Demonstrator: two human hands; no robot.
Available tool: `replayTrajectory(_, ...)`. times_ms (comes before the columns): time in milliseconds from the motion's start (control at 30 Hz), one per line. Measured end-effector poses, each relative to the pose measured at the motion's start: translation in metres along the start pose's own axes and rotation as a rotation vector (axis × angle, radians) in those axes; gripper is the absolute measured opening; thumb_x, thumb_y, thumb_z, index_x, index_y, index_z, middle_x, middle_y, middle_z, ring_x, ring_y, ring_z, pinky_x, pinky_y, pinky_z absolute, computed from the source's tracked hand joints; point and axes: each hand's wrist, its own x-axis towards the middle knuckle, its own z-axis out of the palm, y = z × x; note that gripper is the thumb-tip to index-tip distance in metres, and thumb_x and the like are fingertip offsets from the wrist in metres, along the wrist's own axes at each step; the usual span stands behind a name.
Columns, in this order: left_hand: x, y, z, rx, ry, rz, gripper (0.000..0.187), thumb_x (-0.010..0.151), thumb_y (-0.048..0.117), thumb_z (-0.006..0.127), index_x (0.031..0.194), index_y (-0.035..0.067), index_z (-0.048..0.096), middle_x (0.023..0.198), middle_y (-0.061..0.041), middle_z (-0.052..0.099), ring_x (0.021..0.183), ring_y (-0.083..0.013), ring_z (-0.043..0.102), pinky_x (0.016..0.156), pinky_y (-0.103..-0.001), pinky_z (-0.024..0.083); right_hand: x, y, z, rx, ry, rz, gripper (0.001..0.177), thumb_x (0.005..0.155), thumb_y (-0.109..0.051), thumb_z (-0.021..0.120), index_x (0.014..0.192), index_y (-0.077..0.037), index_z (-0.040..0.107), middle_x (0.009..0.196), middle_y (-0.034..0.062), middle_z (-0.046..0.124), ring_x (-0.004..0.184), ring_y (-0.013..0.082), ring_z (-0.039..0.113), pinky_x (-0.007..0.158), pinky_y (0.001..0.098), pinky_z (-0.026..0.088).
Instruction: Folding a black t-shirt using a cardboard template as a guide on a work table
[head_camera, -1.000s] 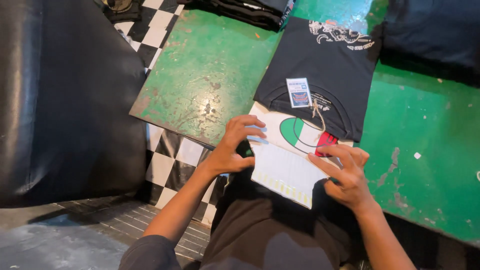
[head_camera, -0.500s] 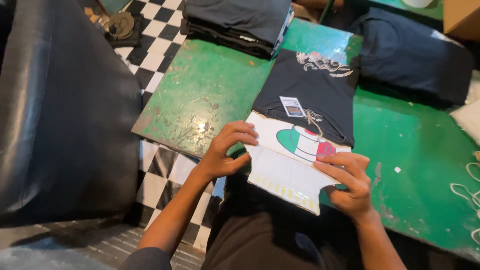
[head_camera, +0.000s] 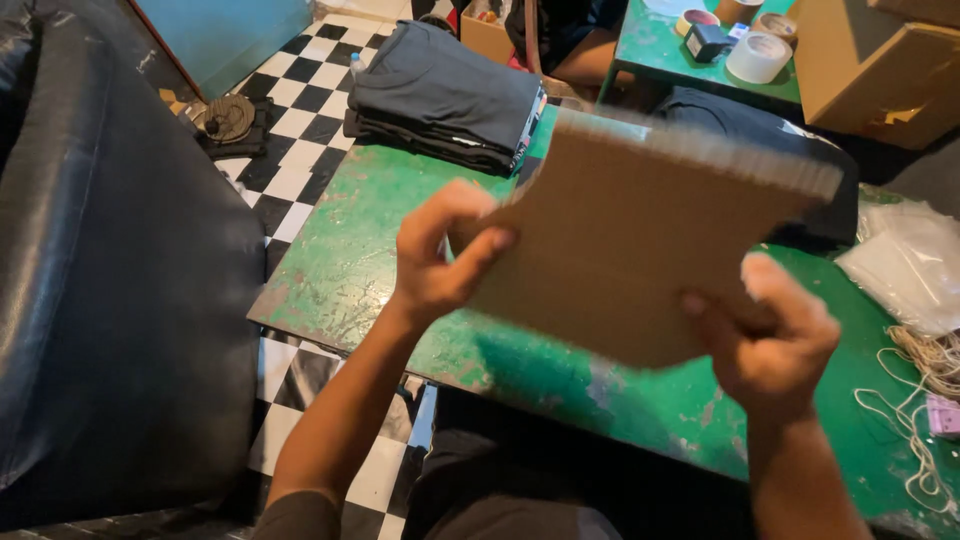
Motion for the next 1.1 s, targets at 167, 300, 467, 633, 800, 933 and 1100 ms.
replayTrajectory(167, 0.043, -0.006, 0.012, 0.023, 0.024, -0.493, 0.023, 0.095, 0.034, 0.069, 0.105, 0.012, 0.069, 0.104, 0.004, 0.070, 0.099, -0.0074, 0.062, 0.090, -0.024, 0.049, 0.047, -0.004, 0.014, 0.243, -0.026, 0.530, 0.021, 0.097, -0.026, 0.078, 0.104, -0.011, 0.065, 0.088, -0.0081, 0.056, 0.076, 0.0013, 0.047, 0.060, 0.0197, 0.038)
replayTrajectory(300, 0.014, -0.067, 0.025, -0.374, 0.017, -0.862, 0.044, 0.089, 0.035, 0.072, 0.126, 0.014, 0.064, 0.109, -0.004, 0.071, 0.091, -0.0099, 0.067, 0.077, -0.025, 0.057, 0.057, 0.032, 0.050, 0.641, -0.017, 0.789, 0.016, 0.093, -0.012, 0.072, 0.107, -0.011, 0.064, 0.105, 0.0013, 0.072, 0.091, 0.0072, 0.069, 0.081, 0.0195, 0.059)
replayTrajectory(467, -0.057, -0.084, 0.030, -0.213, -0.058, -0.980, 0.044, 0.092, 0.022, 0.071, 0.131, 0.001, 0.068, 0.125, -0.020, 0.069, 0.111, -0.0258, 0.063, 0.101, -0.044, 0.051, 0.002, 0.173, 0.083, 0.659, 0.108, 0.905, 0.047, 0.098, -0.027, 0.074, 0.139, -0.010, 0.061, 0.107, 0.0054, 0.067, 0.087, 0.0136, 0.072, 0.076, 0.0318, 0.065)
replayTrajectory(633, -0.110, -0.158, 0.023, -0.468, 0.203, -0.982, 0.034, 0.094, 0.011, 0.071, 0.127, 0.007, 0.069, 0.098, -0.009, 0.074, 0.085, -0.0205, 0.074, 0.082, -0.037, 0.061, -0.017, 0.135, 0.064, 0.699, -0.012, 0.957, 0.062, 0.098, -0.022, 0.069, 0.153, -0.011, 0.043, 0.123, 0.0042, 0.064, 0.104, 0.0130, 0.071, 0.093, 0.0307, 0.061)
replayTrajectory(800, -0.095, -0.158, -0.042, -0.315, 0.382, -0.848, 0.023, 0.098, 0.012, 0.066, 0.119, 0.004, 0.068, 0.097, -0.007, 0.065, 0.088, -0.0164, 0.065, 0.084, -0.035, 0.056, -0.016, 0.143, 0.057, 0.687, -0.020, 0.839, 0.054, 0.103, -0.024, 0.066, 0.150, -0.008, 0.043, 0.130, 0.0089, 0.062, 0.116, 0.0210, 0.068, 0.104, 0.0418, 0.057)
replayTrajectory(933, -0.111, -0.183, -0.123, -0.079, 0.520, -0.882, 0.021, 0.095, 0.014, 0.066, 0.115, 0.010, 0.068, 0.091, -0.002, 0.067, 0.081, -0.0125, 0.067, 0.080, -0.029, 0.055, -0.034, 0.203, 0.069, 0.313, -0.105, 0.879, 0.054, 0.104, -0.030, 0.070, 0.149, -0.007, 0.049, 0.130, 0.0181, 0.060, 0.112, 0.0287, 0.062, 0.086, 0.0427, 0.059)
replayTrajectory(1100, -0.149, -0.195, -0.198, 0.311, 0.426, -0.891, 0.029, 0.095, 0.016, 0.071, 0.123, 0.008, 0.073, 0.106, -0.011, 0.073, 0.096, -0.0198, 0.071, 0.089, -0.034, 0.056, -0.032, 0.255, 0.096, 0.119, -0.210, 0.970, 0.071, 0.099, -0.042, 0.079, 0.151, -0.005, 0.048, 0.132, 0.0250, 0.061, 0.108, 0.0370, 0.065, 0.074, 0.0494, 0.061)
